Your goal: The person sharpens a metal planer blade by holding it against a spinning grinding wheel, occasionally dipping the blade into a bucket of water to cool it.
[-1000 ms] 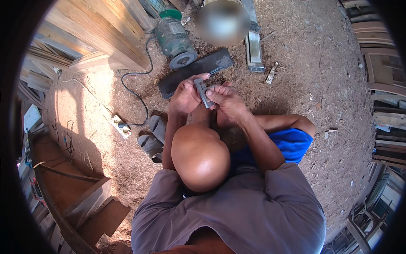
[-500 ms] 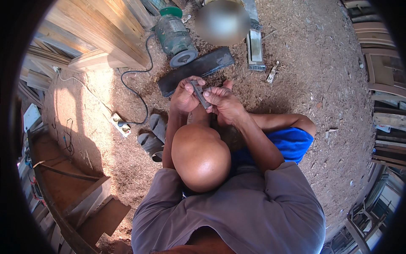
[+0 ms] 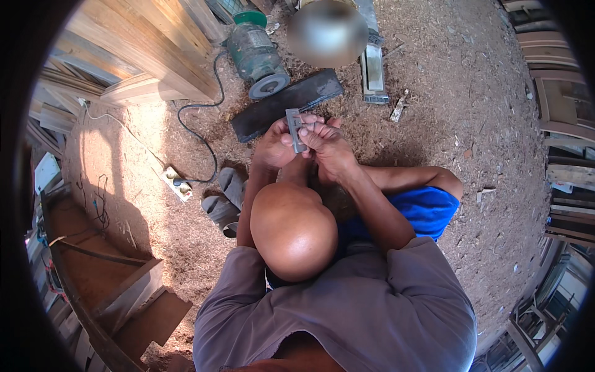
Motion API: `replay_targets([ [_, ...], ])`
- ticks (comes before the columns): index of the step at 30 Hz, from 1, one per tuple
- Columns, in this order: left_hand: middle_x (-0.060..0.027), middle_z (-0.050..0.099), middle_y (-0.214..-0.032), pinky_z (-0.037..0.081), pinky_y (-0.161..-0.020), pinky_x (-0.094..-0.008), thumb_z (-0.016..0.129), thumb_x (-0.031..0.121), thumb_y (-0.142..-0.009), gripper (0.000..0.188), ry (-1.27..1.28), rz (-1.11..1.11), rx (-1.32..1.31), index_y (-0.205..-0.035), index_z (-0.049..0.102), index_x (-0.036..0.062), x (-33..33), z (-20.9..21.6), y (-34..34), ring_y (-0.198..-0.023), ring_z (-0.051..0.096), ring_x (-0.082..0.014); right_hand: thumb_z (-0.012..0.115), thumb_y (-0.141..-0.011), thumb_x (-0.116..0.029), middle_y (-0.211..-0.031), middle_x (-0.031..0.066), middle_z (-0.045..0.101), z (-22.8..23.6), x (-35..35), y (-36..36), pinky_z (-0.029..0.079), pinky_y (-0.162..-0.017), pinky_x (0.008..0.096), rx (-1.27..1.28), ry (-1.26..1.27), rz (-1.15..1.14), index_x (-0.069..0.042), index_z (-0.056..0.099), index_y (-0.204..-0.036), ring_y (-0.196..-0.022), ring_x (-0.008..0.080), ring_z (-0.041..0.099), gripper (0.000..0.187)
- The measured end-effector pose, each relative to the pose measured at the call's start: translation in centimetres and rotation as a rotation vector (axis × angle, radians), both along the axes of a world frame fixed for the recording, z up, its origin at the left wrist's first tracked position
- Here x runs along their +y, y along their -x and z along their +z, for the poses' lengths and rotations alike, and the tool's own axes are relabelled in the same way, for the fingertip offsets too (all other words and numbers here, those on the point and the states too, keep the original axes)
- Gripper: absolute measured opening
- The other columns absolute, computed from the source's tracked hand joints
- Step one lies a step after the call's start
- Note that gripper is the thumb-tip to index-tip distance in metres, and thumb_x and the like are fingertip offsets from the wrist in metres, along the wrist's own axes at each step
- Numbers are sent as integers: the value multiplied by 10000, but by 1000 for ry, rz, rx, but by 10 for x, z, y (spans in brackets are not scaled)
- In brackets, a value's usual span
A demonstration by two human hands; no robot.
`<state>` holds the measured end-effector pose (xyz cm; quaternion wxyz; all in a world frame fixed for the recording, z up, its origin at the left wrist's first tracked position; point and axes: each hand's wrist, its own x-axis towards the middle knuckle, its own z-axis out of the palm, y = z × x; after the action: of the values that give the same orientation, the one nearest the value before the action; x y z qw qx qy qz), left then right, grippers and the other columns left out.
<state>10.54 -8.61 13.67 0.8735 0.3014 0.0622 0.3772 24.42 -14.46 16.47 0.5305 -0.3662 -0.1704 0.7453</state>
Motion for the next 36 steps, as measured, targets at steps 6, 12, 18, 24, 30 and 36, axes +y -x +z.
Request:
replay_targets([
  [6,-68,633,-1039,348,-1087,-484,774,266,-764,477,18,1,-64,-1126,628,-6,0,4,-3,-1155,543,-314,596,-936,-140,-904,2,672,5,0,2,447,-603,200,54,19,-33,-79,650,-1060,-738,62,569,148],
  [12,-98,634,-1062,395,-1050,-466,777,266,-764,494,28,20,-42,-1133,622,-23,-1,4,-2,-1175,535,-314,574,-948,-139,-959,45,702,10,4,1,461,-593,184,82,-16,37,-64,626,-1125,-744,70,600,199],
  [18,-147,630,-1117,455,-992,-417,778,256,-772,531,52,2,-35,-1163,597,-53,-1,4,1,-1168,549,-309,554,-960,-144,-969,41,698,16,2,2,474,-589,182,127,31,33,-54,609,-1178,-758,70,608,242],
  [24,-150,626,-1144,523,-876,-364,756,256,-802,547,3,9,-69,-1221,564,-38,-1,4,-2,-1105,589,-281,552,-960,-144,-958,32,687,19,1,3,483,-572,181,132,49,18,-52,613,-1169,-714,68,595,237],
  [30,-135,627,-1119,564,-748,-346,627,142,-909,371,122,193,-61,-1250,529,36,-1,3,1,-987,630,-225,597,-936,-141,-862,24,650,11,1,-3,481,-576,212,149,98,20,-63,624,-1037,-680,85,574,131],
  [36,-118,654,-1011,567,-737,-349,561,60,-938,91,242,298,29,-1024,579,35,2,-9,-1,-875,651,-200,617,-930,-152,-834,2,638,22,-1,0,465,-592,173,-39,-8,-35,-80,609,-941,-646,41,536,73],
])
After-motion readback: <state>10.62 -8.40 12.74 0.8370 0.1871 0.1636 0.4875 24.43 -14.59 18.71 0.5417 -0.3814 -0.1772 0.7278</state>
